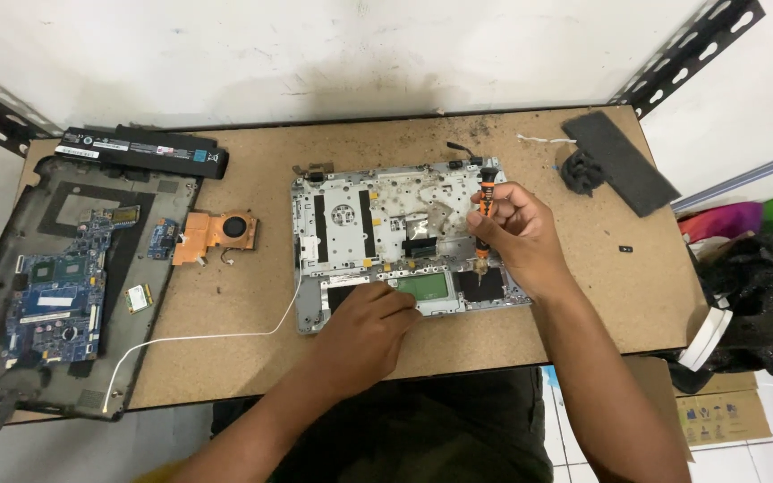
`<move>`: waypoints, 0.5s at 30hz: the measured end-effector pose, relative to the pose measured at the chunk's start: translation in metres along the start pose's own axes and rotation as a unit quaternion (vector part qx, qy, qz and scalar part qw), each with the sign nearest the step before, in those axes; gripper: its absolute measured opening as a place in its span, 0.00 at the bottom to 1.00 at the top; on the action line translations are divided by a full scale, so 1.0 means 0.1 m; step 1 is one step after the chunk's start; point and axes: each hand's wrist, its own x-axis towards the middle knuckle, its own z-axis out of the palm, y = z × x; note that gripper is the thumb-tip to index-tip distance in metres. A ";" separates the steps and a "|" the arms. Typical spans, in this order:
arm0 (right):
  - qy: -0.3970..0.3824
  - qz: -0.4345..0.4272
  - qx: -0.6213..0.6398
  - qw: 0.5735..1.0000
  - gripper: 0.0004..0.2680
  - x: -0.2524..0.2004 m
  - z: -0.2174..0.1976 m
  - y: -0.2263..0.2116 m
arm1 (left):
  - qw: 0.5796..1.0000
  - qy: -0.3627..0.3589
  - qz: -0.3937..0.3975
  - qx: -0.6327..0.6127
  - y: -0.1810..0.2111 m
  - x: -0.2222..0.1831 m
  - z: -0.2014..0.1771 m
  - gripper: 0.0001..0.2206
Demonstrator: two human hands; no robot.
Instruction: Aligning a metal internal plate with a laptop chassis and using a screwdriver to secure or adjust components during a repair.
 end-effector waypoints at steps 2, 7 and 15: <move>0.007 0.006 -0.003 1.000 0.06 -0.01 0.00 0.00 | 1.000 -0.001 0.003 0.001 0.01 0.01 -0.01 0.08; 0.006 0.001 -0.003 1.000 0.05 -0.02 0.00 -0.03 | 1.000 -0.004 0.005 0.002 0.02 0.03 -0.03 0.08; 0.013 -0.036 0.011 0.999 0.10 0.02 -0.08 0.30 | 0.999 -0.012 0.004 0.030 0.04 0.04 -0.06 0.09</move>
